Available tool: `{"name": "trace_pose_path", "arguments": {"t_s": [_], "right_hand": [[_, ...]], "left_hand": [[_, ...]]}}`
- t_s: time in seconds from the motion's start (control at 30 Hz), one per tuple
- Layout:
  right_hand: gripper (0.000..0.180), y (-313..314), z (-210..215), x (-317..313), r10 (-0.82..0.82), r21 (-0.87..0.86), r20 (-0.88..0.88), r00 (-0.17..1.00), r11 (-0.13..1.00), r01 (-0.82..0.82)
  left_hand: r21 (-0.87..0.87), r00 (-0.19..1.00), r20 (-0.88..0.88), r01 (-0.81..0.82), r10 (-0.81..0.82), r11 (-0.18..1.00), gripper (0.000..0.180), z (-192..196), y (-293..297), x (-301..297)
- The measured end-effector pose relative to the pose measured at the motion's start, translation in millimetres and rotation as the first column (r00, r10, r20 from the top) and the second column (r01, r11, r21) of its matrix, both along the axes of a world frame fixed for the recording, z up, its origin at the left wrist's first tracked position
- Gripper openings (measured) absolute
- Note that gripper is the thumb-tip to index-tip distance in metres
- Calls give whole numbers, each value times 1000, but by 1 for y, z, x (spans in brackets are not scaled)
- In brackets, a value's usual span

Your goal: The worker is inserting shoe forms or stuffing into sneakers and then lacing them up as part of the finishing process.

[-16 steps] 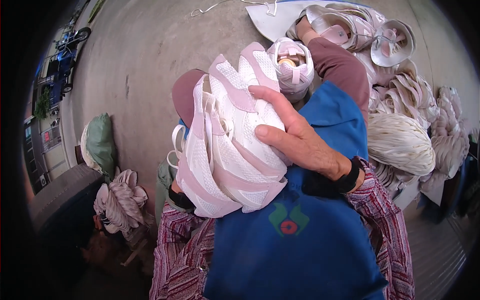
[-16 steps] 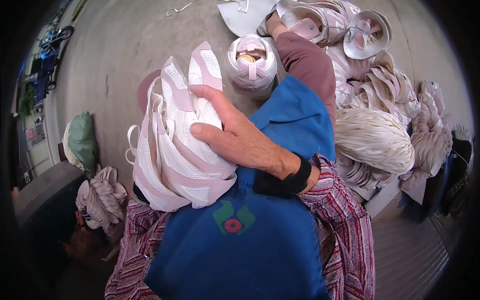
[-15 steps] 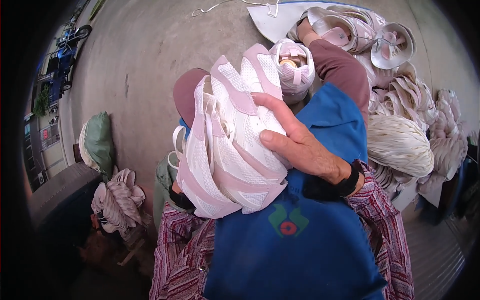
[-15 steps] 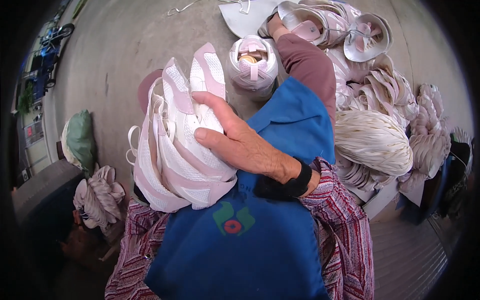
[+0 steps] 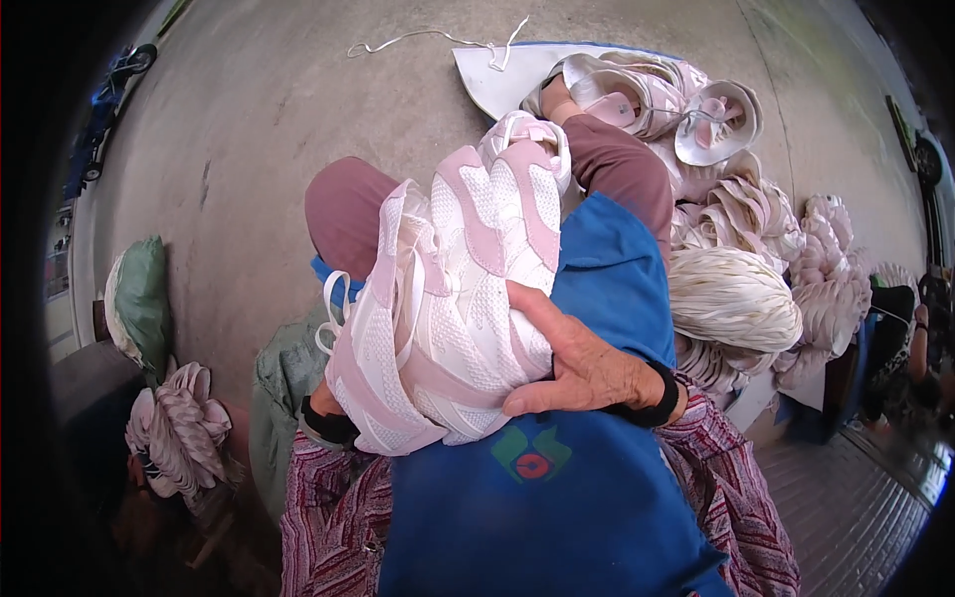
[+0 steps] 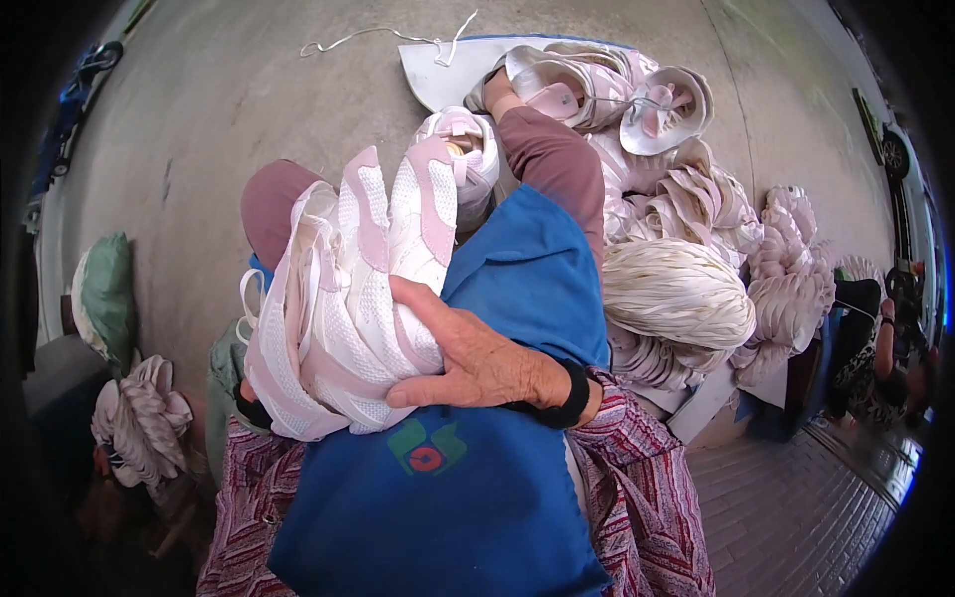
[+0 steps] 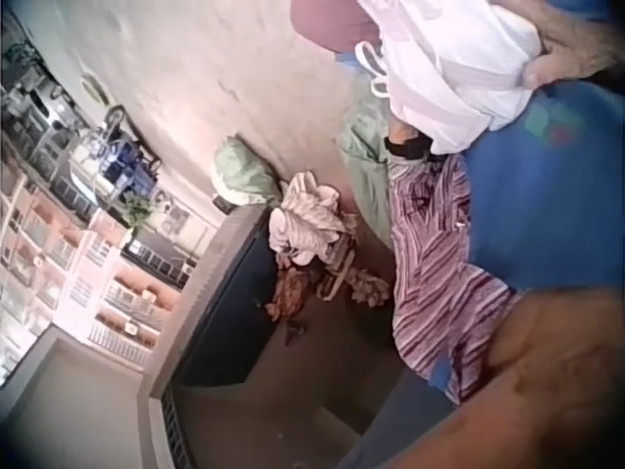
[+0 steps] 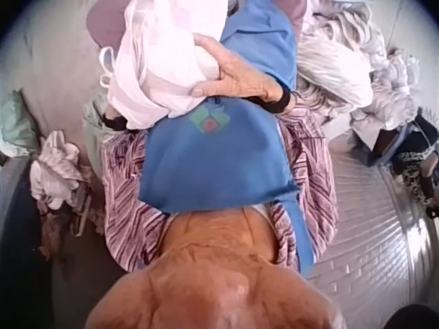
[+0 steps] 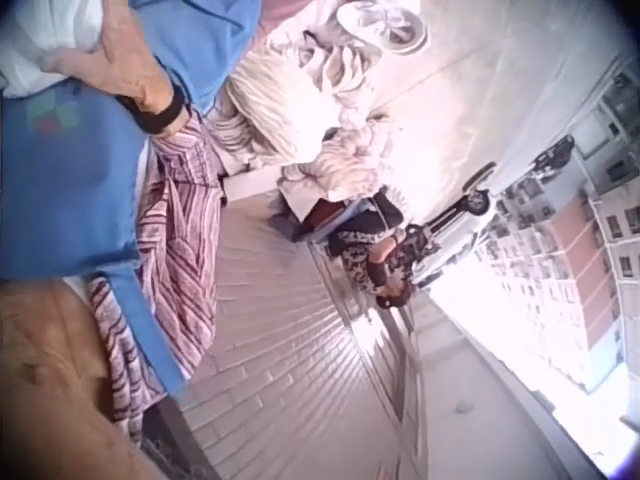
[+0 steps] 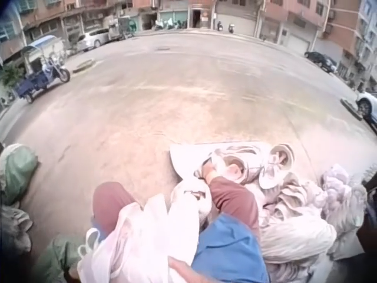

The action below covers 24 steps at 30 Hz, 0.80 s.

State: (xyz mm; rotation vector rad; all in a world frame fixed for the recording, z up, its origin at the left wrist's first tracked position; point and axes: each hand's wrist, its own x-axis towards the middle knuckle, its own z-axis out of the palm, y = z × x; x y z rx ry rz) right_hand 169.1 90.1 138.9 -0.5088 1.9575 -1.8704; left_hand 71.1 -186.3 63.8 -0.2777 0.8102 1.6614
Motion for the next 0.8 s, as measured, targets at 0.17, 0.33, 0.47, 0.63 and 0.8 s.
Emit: {"name": "trace_pose_path", "arguments": {"t_s": [0.17, 0.33, 0.47, 0.63, 0.8], "right_hand": [[102, -5, 3, -6, -55, -13, 131, 990, 998, 57], [79, -3, 3, -23, -225, -173, 321, 920, 941, 291], [75, -1, 4, -33, -281, -284, 411, 867, 865, 414], [73, -3, 14, -31, -328, -144, 243, 913, 919, 368], [66, -14, 26, -13, -333, 11, -140, 932, 941, 338]], "left_hand": [[7, 999, -6, -51, 51, 999, 58, 9, -14, 15], [3, 999, -15, -41, 42, 999, 58, 6, -18, 19], [-4, 999, -20, -34, 33, 999, 58, 4, -18, 19], [17, 999, -11, -30, 30, 999, 58, -1, -14, 28], [22, 996, -38, -81, 81, 997, 58, 0, -16, 46]]}}
